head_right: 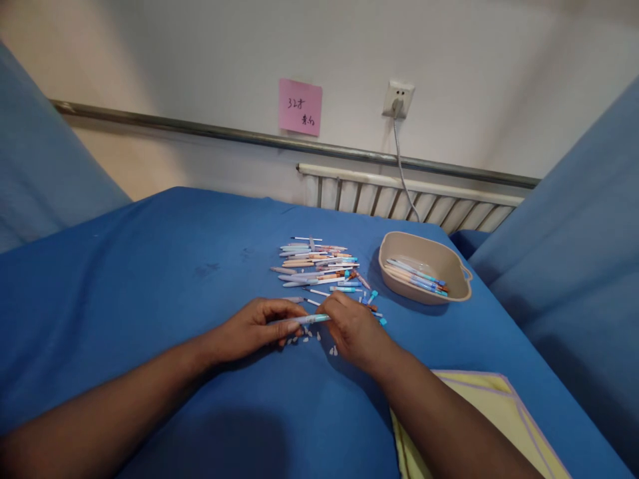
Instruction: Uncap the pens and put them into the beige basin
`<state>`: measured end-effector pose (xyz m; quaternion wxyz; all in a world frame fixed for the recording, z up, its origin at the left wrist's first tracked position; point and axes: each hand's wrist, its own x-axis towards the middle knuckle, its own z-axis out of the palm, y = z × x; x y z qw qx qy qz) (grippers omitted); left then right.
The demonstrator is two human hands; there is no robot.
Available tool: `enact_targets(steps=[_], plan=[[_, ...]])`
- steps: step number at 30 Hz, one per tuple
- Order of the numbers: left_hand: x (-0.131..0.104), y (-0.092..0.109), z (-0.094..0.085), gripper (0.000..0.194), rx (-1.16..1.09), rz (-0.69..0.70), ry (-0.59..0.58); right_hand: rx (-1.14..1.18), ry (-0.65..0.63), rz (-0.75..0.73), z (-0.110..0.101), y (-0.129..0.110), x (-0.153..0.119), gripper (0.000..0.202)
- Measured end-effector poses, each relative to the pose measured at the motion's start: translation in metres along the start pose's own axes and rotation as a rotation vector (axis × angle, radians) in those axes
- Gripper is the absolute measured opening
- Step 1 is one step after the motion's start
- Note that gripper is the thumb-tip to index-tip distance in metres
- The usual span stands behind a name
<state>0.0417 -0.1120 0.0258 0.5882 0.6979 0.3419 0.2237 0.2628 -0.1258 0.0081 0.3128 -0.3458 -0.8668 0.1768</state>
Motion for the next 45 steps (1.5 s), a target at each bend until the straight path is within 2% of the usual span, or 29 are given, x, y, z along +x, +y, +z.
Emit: enact_targets(steps=[7, 16, 22, 26, 29, 34, 39, 42, 45], plan=[[-0.0016, 0.0022, -0.0002, 0.030, 0.106, 0.031, 0.012, 0.007, -0.012, 0.042, -0.0009, -0.0065, -0.0005, 0.007], [-0.0028, 0.0081, 0.0012, 0.028, 0.325, 0.166, 0.016, -0.097, -0.062, 0.113, 0.0018, -0.0046, -0.0005, 0.027], [-0.0025, 0.0065, 0.0041, 0.028, 0.415, 0.222, 0.013, -0.121, -0.120, 0.130, 0.0024, -0.0053, -0.0001, 0.026], [-0.0018, 0.0055, 0.0034, 0.025, 0.454, 0.208, 0.044, -0.086, -0.106, 0.155, 0.0021, -0.0046, -0.0007, 0.024], [-0.0017, 0.0050, 0.0030, 0.021, 0.462, 0.168, 0.081, -0.019, -0.061, 0.169, 0.0026, -0.0066, -0.0009, 0.012], [-0.0024, 0.0034, 0.0044, 0.022, 0.367, 0.132, 0.078, 0.030, 0.001, 0.105, 0.0032, -0.0085, -0.0003, 0.005], [-0.0031, 0.0033, 0.0060, 0.021, 0.413, 0.150, 0.112, -0.027, -0.026, 0.149, 0.0037, -0.0072, 0.0004, 0.028], [-0.0030, 0.0016, 0.0057, 0.023, 0.425, 0.146, 0.132, 0.062, -0.010, 0.197, 0.0047, -0.0088, 0.0005, 0.015], [-0.0033, -0.0008, 0.0059, 0.026, 0.422, 0.146, 0.142, 0.125, 0.027, 0.196, 0.0055, -0.0105, 0.0010, 0.012]])
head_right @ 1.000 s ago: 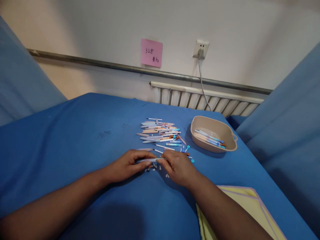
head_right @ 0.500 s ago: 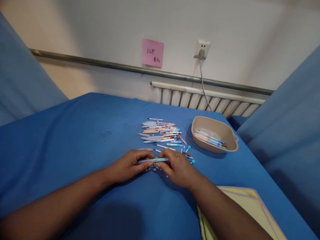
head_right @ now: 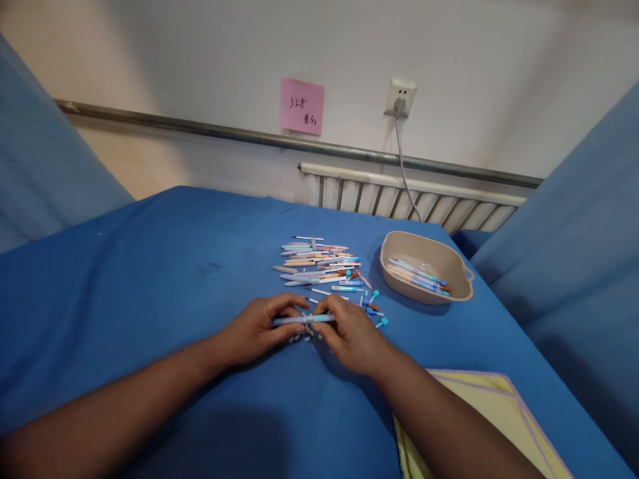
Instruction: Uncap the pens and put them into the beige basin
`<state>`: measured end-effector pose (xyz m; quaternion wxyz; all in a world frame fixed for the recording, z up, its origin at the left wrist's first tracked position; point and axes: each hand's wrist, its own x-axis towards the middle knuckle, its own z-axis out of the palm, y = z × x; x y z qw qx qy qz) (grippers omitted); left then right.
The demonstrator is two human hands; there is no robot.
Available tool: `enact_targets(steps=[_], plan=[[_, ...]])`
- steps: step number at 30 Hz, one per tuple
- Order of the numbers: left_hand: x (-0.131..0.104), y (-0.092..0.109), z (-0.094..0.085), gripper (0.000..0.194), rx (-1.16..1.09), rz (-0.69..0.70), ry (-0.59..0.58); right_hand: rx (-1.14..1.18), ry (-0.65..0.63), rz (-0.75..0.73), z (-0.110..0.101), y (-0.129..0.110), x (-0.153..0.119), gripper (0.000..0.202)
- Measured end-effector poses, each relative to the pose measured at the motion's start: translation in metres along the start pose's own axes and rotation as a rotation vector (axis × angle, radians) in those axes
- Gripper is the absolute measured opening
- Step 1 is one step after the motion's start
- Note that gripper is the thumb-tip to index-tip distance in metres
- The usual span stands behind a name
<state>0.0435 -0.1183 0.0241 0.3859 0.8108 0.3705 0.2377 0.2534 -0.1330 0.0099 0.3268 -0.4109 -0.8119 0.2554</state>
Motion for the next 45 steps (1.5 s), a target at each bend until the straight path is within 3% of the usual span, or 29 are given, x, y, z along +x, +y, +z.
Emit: enact_targets(steps=[2, 7, 11, 15, 17, 19, 22, 26, 32, 38, 41, 45], plan=[[-0.001, -0.001, 0.001, 0.029, 0.023, 0.011, 0.000, 0.004, 0.001, -0.016, 0.001, 0.000, 0.001, 0.008], [-0.003, -0.001, 0.003, 0.032, 0.185, 0.079, 0.046, 0.032, -0.056, 0.053, 0.005, 0.002, 0.002, 0.034], [-0.002, 0.000, 0.003, 0.031, 0.234, 0.084, 0.047, 0.179, 0.003, 0.103, 0.010, 0.001, 0.002, 0.018], [-0.003, 0.001, 0.004, 0.032, 0.266, 0.100, 0.048, 0.154, 0.010, 0.084, 0.011, -0.001, 0.001, 0.017], [-0.004, 0.002, 0.003, 0.031, 0.295, 0.126, 0.033, 0.170, -0.029, 0.108, 0.012, -0.001, 0.001, 0.027], [-0.004, 0.002, 0.002, 0.027, 0.305, 0.148, 0.008, 0.294, -0.062, 0.194, 0.012, 0.002, 0.002, 0.040], [-0.003, 0.002, -0.002, 0.025, 0.249, 0.148, -0.001, 0.663, -0.041, 0.335, 0.010, 0.008, 0.005, 0.055], [0.002, 0.000, -0.008, 0.027, 0.141, 0.071, 0.041, 0.959, 0.033, 0.297, 0.005, 0.010, 0.008, 0.052], [0.004, 0.005, -0.007, 0.030, 0.034, 0.031, -0.025, 0.878, 0.066, 0.169, 0.014, 0.002, 0.009, 0.032], [0.003, 0.009, -0.005, 0.023, -0.015, -0.006, 0.066, 0.721, 0.090, 0.147, 0.020, -0.002, 0.008, 0.015], [0.004, 0.009, -0.009, 0.024, -0.008, -0.052, 0.089, 0.673, 0.159, 0.151, 0.006, 0.002, 0.010, 0.015], [0.007, 0.009, -0.012, 0.037, -0.051, -0.122, 0.032, 0.569, 0.280, 0.222, -0.031, 0.016, 0.012, 0.016]])
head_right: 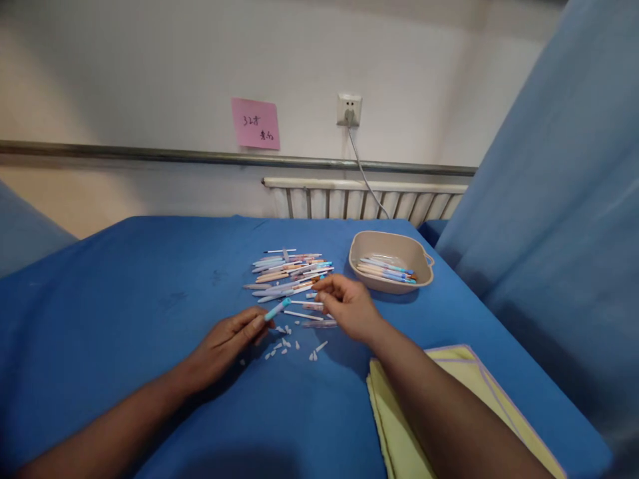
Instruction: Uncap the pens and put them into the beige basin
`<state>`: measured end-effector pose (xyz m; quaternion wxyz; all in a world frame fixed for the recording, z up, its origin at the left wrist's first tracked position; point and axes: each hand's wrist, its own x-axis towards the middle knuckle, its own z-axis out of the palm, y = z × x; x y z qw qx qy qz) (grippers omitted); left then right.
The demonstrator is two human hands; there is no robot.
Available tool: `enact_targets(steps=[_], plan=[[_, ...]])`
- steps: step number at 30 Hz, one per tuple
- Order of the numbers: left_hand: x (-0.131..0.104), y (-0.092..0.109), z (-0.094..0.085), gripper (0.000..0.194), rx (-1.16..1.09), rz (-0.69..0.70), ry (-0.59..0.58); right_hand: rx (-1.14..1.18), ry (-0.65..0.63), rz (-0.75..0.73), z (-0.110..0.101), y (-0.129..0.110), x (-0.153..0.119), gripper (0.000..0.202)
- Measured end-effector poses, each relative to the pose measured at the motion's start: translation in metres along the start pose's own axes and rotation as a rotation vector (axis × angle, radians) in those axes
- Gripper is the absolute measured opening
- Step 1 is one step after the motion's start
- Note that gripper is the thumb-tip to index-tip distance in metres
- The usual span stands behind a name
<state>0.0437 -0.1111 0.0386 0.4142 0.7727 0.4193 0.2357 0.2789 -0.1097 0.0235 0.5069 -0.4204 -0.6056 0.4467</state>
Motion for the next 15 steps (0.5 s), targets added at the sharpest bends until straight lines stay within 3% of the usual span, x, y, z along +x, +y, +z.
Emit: enact_targets(steps=[3, 7, 11, 15], plan=[[0.001, -0.001, 0.001, 0.034, -0.048, -0.002, 0.000, -0.145, 0.000, 0.048, -0.027, -0.003, 0.004, 0.014], [0.002, -0.005, 0.003, 0.026, -0.105, -0.029, 0.081, -0.582, -0.152, 0.109, -0.050, -0.003, -0.001, 0.015], [0.005, -0.008, 0.003, 0.030, -0.159, -0.087, 0.083, -1.052, -0.294, 0.194, -0.062, -0.006, -0.005, 0.010], [0.007, -0.007, 0.002, 0.035, -0.205, -0.121, 0.037, -1.209, -0.332, 0.241, -0.064, -0.009, -0.005, 0.011]])
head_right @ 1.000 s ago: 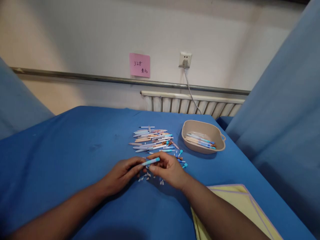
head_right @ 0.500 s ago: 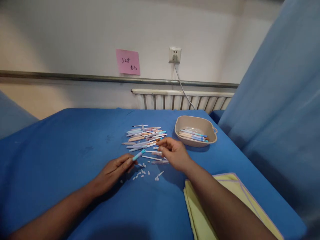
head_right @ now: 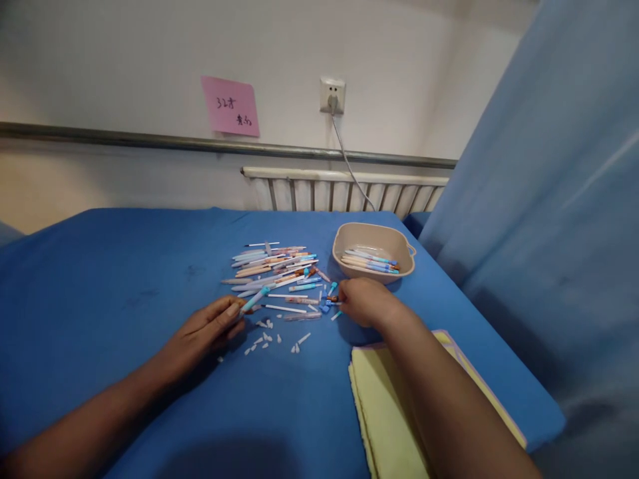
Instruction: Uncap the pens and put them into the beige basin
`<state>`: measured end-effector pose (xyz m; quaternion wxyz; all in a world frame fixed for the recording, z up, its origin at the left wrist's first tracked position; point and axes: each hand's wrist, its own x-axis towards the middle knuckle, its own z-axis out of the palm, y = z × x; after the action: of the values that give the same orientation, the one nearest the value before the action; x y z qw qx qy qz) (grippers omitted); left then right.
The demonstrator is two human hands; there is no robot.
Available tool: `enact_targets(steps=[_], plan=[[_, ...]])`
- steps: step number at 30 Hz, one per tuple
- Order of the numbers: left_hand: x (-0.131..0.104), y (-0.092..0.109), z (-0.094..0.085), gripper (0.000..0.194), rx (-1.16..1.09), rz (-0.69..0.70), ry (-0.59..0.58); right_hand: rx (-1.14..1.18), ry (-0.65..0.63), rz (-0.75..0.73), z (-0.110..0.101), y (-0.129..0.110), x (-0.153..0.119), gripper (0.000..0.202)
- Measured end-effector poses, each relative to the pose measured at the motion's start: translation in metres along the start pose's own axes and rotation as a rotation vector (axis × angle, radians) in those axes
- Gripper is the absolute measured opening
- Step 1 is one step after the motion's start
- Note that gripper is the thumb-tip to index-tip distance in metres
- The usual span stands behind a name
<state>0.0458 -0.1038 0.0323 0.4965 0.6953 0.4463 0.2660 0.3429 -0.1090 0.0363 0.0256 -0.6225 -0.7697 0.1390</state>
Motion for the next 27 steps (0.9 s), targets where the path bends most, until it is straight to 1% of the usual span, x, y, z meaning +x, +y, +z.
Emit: enact_targets(steps=[3, 7, 12, 14, 16, 17, 19, 20, 22, 25, 27], plan=[[-0.001, 0.002, 0.000, 0.033, -0.034, 0.001, -0.030, -0.054, 0.000, -0.049, 0.004, -0.002, 0.002, 0.015], [-0.002, 0.003, 0.000, 0.034, -0.050, -0.001, -0.065, -0.084, -0.018, -0.072, 0.013, -0.005, 0.004, 0.012], [-0.004, 0.000, 0.000, 0.035, -0.048, 0.029, -0.058, -0.050, -0.026, -0.101, 0.018, -0.009, 0.001, 0.007], [-0.006, -0.001, 0.001, 0.033, -0.032, 0.036, -0.060, 0.026, -0.005, -0.100, 0.015, -0.014, -0.001, 0.004], [-0.006, -0.002, 0.002, 0.030, -0.010, 0.055, -0.062, 0.201, 0.033, -0.130, 0.010, -0.021, -0.005, 0.002], [-0.006, -0.002, 0.002, 0.028, 0.002, 0.070, -0.065, 0.315, 0.056, -0.168, 0.008, -0.025, -0.007, 0.003], [-0.006, -0.002, 0.002, 0.025, 0.027, 0.103, -0.068, 0.527, 0.115, -0.279, 0.003, -0.035, -0.011, 0.006], [-0.006, -0.003, 0.001, 0.024, 0.039, 0.114, -0.072, 0.595, 0.158, -0.329, 0.002, -0.040, -0.012, 0.007], [-0.005, -0.003, 0.001, 0.023, 0.057, 0.129, -0.085, 0.653, 0.256, -0.387, 0.001, -0.049, -0.015, 0.009], [-0.005, -0.003, -0.001, 0.022, 0.056, 0.149, -0.095, 0.658, 0.409, -0.422, 0.003, -0.058, -0.017, 0.010], [-0.005, -0.003, -0.001, 0.021, 0.058, 0.167, -0.089, 0.662, 0.489, -0.464, 0.005, -0.061, -0.019, 0.011]])
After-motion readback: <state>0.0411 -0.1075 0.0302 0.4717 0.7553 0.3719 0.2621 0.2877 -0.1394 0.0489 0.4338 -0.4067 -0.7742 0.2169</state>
